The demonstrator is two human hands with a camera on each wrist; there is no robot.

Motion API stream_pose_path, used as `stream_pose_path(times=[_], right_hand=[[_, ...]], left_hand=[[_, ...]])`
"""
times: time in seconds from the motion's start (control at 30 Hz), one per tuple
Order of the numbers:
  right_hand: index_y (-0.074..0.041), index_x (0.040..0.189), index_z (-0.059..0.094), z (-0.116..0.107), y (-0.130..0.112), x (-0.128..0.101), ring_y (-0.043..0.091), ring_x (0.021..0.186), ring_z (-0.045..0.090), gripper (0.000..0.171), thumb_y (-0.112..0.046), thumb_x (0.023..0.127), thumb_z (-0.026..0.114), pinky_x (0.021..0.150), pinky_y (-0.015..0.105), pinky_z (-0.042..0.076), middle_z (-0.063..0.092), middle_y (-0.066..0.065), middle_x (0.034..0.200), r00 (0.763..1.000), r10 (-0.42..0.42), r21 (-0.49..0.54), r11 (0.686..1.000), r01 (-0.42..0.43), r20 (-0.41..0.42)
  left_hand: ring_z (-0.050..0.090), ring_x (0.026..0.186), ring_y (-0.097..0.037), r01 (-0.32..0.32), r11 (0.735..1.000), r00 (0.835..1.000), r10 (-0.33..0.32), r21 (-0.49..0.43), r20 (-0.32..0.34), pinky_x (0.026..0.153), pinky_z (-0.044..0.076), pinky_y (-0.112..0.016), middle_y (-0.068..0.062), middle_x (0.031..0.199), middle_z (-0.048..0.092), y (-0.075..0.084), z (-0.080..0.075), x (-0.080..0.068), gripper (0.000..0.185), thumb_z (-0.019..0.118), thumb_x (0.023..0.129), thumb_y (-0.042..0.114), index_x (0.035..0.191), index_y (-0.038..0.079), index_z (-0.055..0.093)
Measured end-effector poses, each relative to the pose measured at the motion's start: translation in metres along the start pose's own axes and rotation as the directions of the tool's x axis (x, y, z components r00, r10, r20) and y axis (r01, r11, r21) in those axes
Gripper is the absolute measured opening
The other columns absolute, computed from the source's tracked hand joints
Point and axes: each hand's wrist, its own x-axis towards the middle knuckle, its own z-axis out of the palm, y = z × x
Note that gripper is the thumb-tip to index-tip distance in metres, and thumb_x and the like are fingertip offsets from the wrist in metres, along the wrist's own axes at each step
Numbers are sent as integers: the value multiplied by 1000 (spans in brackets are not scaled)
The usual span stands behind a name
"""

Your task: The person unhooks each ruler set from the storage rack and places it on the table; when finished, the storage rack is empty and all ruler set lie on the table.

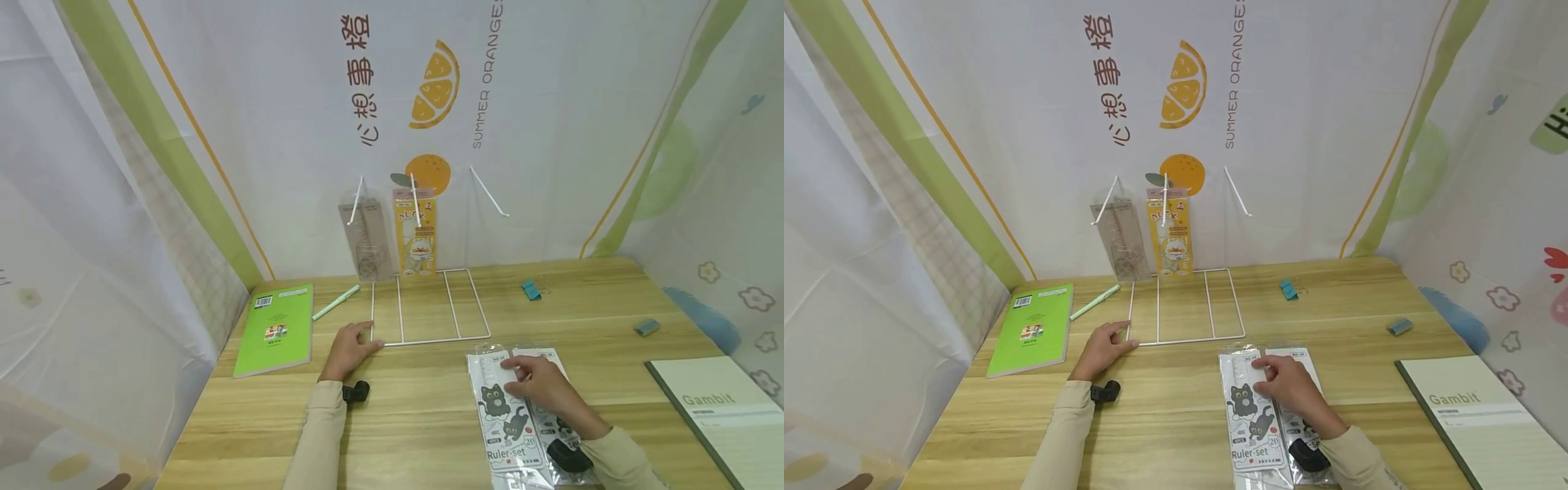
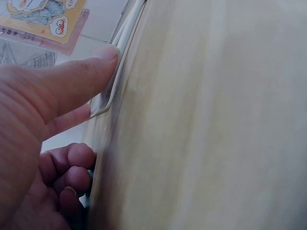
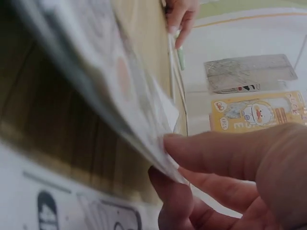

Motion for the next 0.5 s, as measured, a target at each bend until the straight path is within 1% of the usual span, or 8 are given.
stream_pose_path(times=[0.17, 0.27, 0.37, 0.5], right_hand=[[-2, 112, 73, 0, 1, -2, 15, 68, 49, 39, -14, 76, 82, 59, 28, 40, 56, 0, 76, 1000, -24, -113, 993, 24, 1], [-5, 110, 75, 0, 2, -2, 15, 66, 48, 37, -18, 76, 83, 58, 28, 38, 55, -1, 73, 1000, -32, -158, 987, 31, 0], [-6, 109, 75, -1, 3, -1, 15, 64, 47, 36, -20, 77, 82, 57, 28, 36, 54, -1, 71, 1000, -26, -178, 984, 28, 11], [-6, 107, 75, -2, 2, 1, 15, 61, 45, 33, -21, 78, 82, 55, 27, 34, 50, -1, 69, 999, -25, -179, 983, 29, 25]], left_hand=[[38, 71, -17, -1, 1000, 1000, 1, 6, -3, 66, 34, -31, -3, 77, 45, -1, 1, 1, 55, 79, 87, 27, 132, 0, 64], [38, 71, -17, -1, 1000, 1000, 1, 4, -6, 66, 34, -31, -3, 77, 46, -1, 1, 1, 55, 80, 87, 27, 132, 0, 64], [38, 71, -17, -3, 1000, 1000, 3, 4, -6, 66, 34, -31, -3, 77, 46, -1, 1, 1, 55, 80, 87, 27, 132, -1, 64], [38, 70, -17, -2, 1000, 1000, 2, 1, -7, 66, 34, -31, -3, 76, 45, 0, 1, 1, 55, 80, 87, 26, 132, -1, 64]])
